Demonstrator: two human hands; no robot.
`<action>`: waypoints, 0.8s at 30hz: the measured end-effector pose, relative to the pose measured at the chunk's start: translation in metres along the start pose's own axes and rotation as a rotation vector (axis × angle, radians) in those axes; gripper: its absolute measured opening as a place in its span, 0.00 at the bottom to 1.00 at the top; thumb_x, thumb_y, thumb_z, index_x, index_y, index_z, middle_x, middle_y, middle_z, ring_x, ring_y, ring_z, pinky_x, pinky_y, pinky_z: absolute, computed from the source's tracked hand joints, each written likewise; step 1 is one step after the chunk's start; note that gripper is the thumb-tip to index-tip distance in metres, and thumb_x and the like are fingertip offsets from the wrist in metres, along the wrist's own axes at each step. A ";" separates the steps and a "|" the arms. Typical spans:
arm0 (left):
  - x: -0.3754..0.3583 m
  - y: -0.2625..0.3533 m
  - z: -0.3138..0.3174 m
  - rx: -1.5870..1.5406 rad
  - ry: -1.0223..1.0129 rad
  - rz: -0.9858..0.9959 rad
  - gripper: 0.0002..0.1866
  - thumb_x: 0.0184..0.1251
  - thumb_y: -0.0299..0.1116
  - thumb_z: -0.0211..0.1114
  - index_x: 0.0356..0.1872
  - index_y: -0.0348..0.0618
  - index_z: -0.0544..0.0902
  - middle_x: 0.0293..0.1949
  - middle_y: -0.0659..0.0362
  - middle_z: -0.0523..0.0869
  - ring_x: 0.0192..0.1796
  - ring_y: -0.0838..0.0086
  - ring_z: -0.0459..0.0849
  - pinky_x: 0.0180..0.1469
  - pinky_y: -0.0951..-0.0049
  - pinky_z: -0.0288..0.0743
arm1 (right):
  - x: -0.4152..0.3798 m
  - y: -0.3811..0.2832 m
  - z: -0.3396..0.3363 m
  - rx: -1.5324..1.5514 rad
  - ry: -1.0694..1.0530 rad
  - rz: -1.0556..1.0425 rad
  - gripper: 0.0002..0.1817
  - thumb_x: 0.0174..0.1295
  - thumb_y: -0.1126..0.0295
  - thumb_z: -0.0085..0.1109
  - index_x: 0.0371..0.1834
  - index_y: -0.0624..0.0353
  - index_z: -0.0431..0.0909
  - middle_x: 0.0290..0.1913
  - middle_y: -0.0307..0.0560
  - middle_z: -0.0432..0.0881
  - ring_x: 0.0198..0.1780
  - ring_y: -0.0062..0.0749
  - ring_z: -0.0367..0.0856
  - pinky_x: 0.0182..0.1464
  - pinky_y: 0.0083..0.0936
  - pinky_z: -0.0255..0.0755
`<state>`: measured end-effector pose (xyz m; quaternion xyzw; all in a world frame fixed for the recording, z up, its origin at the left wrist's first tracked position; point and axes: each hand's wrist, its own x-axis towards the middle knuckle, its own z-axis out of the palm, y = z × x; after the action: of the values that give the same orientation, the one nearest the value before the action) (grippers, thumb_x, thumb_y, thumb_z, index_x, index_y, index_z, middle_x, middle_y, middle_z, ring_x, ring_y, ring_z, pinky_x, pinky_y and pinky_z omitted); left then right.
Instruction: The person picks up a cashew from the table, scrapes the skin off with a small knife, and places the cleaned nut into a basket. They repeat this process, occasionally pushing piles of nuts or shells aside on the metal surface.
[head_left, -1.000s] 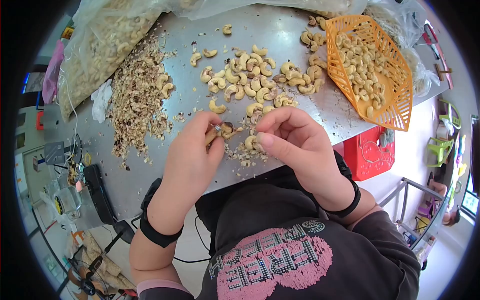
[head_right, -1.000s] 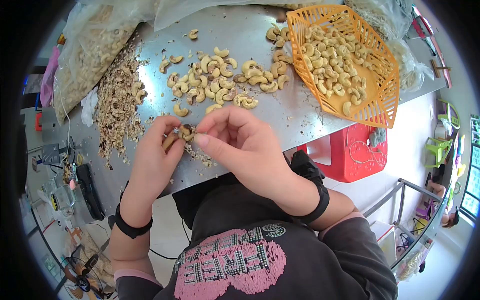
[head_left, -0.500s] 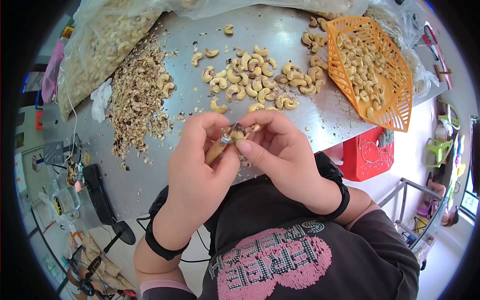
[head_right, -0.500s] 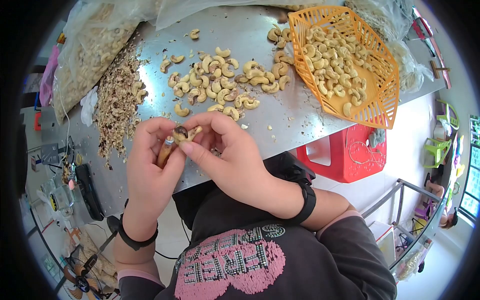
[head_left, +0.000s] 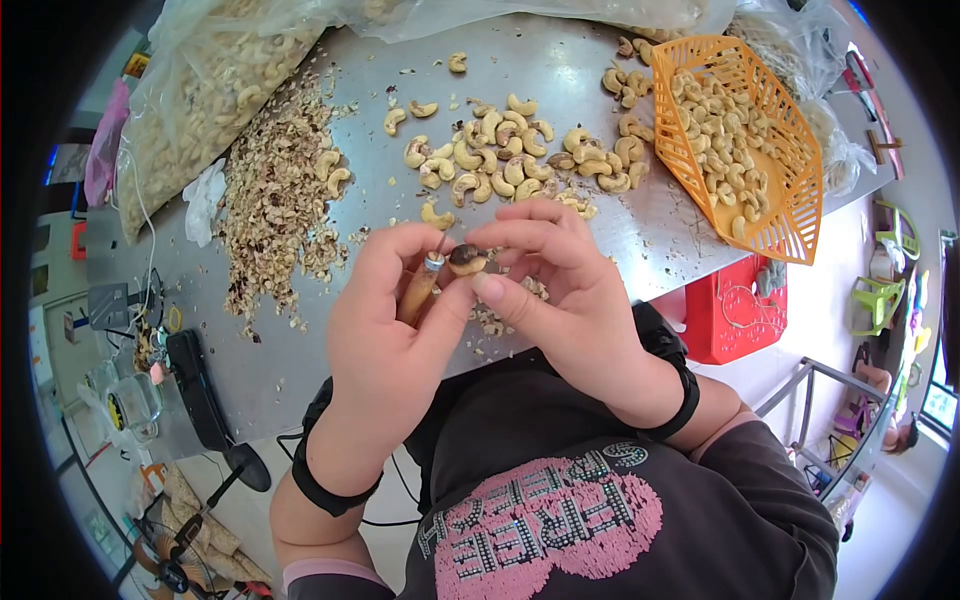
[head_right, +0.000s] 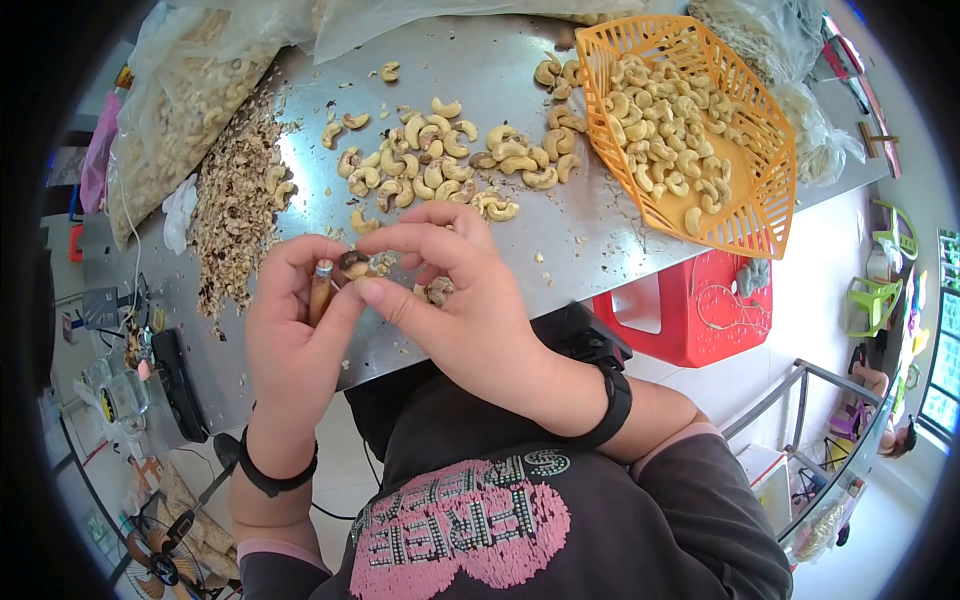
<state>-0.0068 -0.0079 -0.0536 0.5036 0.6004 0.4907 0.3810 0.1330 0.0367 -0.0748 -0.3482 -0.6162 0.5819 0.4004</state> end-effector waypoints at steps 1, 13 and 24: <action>-0.001 0.001 0.000 0.026 0.004 -0.018 0.13 0.53 0.24 0.60 0.39 0.41 0.70 0.31 0.63 0.74 0.29 0.85 0.70 0.30 0.85 0.65 | 0.000 0.000 0.000 0.000 -0.001 0.000 0.13 0.52 0.72 0.58 0.41 0.59 0.73 0.45 0.43 0.64 0.34 0.18 0.67 0.38 0.11 0.64; -0.005 0.021 -0.013 -0.197 -0.192 -0.098 0.12 0.58 0.23 0.54 0.44 0.40 0.68 0.33 0.62 0.73 0.30 0.87 0.69 0.32 0.87 0.63 | 0.000 -0.020 -0.009 0.679 -0.073 0.436 0.11 0.59 0.66 0.51 0.38 0.63 0.70 0.28 0.35 0.72 0.27 0.15 0.69 0.32 0.13 0.65; -0.008 0.028 -0.017 -0.012 -0.311 -0.031 0.17 0.61 0.24 0.50 0.52 0.36 0.66 0.32 0.58 0.76 0.30 0.82 0.75 0.34 0.84 0.68 | -0.001 -0.024 -0.013 0.816 -0.224 0.470 0.12 0.61 0.62 0.47 0.33 0.61 0.70 0.26 0.37 0.73 0.25 0.13 0.67 0.28 0.09 0.63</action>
<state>-0.0148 -0.0187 -0.0223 0.5618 0.5388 0.4043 0.4802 0.1457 0.0398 -0.0510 -0.2278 -0.2817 0.8847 0.2932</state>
